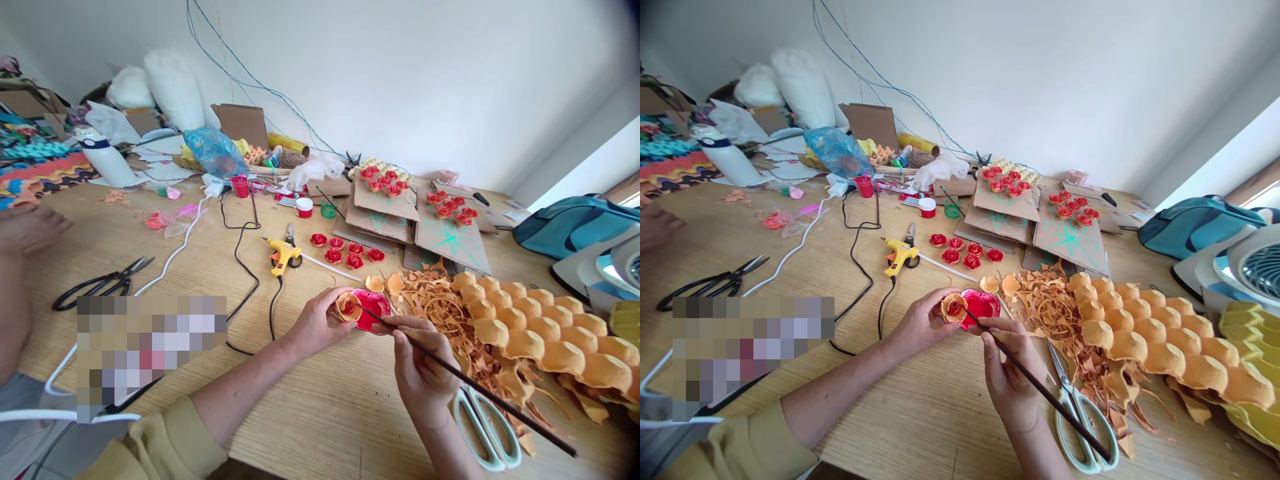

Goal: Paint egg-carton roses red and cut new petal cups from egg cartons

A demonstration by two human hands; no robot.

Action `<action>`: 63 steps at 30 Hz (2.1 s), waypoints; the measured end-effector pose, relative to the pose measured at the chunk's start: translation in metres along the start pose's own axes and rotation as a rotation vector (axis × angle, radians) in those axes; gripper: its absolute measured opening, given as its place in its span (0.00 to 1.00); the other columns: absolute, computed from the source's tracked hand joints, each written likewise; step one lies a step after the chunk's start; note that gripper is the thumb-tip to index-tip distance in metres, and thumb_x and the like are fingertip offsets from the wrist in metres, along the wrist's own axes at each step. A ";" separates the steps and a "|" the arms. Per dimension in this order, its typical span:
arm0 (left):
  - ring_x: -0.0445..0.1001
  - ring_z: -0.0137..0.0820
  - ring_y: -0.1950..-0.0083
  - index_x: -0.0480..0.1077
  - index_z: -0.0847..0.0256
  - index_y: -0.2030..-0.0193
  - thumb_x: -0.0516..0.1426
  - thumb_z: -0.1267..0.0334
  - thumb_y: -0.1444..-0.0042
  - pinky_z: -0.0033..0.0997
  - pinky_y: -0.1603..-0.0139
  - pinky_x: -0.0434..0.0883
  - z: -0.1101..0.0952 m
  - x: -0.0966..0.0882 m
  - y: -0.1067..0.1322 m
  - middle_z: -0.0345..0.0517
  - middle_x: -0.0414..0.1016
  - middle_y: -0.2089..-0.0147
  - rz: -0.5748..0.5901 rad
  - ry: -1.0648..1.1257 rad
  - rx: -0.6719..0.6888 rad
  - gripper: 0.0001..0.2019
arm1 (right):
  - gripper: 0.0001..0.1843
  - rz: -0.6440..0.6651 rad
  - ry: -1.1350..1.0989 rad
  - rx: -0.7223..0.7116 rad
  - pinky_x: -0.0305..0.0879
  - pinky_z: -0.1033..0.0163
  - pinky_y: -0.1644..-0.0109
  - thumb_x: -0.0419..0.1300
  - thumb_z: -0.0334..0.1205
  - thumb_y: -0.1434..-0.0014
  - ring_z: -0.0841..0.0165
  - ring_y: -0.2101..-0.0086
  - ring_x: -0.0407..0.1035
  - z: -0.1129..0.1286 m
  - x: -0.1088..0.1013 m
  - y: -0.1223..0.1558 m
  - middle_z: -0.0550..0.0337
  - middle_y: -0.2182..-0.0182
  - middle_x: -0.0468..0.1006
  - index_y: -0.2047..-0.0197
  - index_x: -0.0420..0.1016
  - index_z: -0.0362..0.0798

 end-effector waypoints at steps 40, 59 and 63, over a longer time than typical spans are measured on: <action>0.78 0.36 0.47 0.67 0.58 0.42 0.62 0.72 0.44 0.37 0.46 0.80 -0.001 -0.009 0.000 0.51 0.75 0.46 -0.054 -0.067 0.058 0.23 | 0.04 0.083 0.207 0.208 0.75 0.65 0.70 0.62 0.39 0.31 0.67 0.74 0.79 -0.040 -0.004 0.000 0.61 0.72 0.82 0.60 0.75 0.51; 0.78 0.37 0.48 0.70 0.59 0.40 0.62 0.69 0.42 0.35 0.48 0.79 -0.005 -0.004 -0.001 0.50 0.77 0.48 0.006 -0.066 0.068 0.22 | 0.11 0.266 0.001 -0.097 0.77 0.56 0.54 0.50 0.32 0.27 0.63 0.56 0.78 0.016 0.019 0.001 0.51 0.55 0.82 0.48 0.72 0.50; 0.77 0.38 0.46 0.70 0.60 0.38 0.60 0.65 0.38 0.37 0.45 0.77 -0.011 -0.003 -0.001 0.52 0.77 0.46 0.047 -0.085 0.094 0.21 | 0.12 0.265 -0.037 -0.062 0.76 0.55 0.51 0.50 0.31 0.28 0.63 0.54 0.78 0.009 0.017 0.001 0.51 0.54 0.82 0.48 0.72 0.50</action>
Point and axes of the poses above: each hand's wrist, its own y-axis away from the middle knuckle, its own x-axis out of the palm, z = x × y, the point moved 10 cm from there along -y, towards the middle knuckle
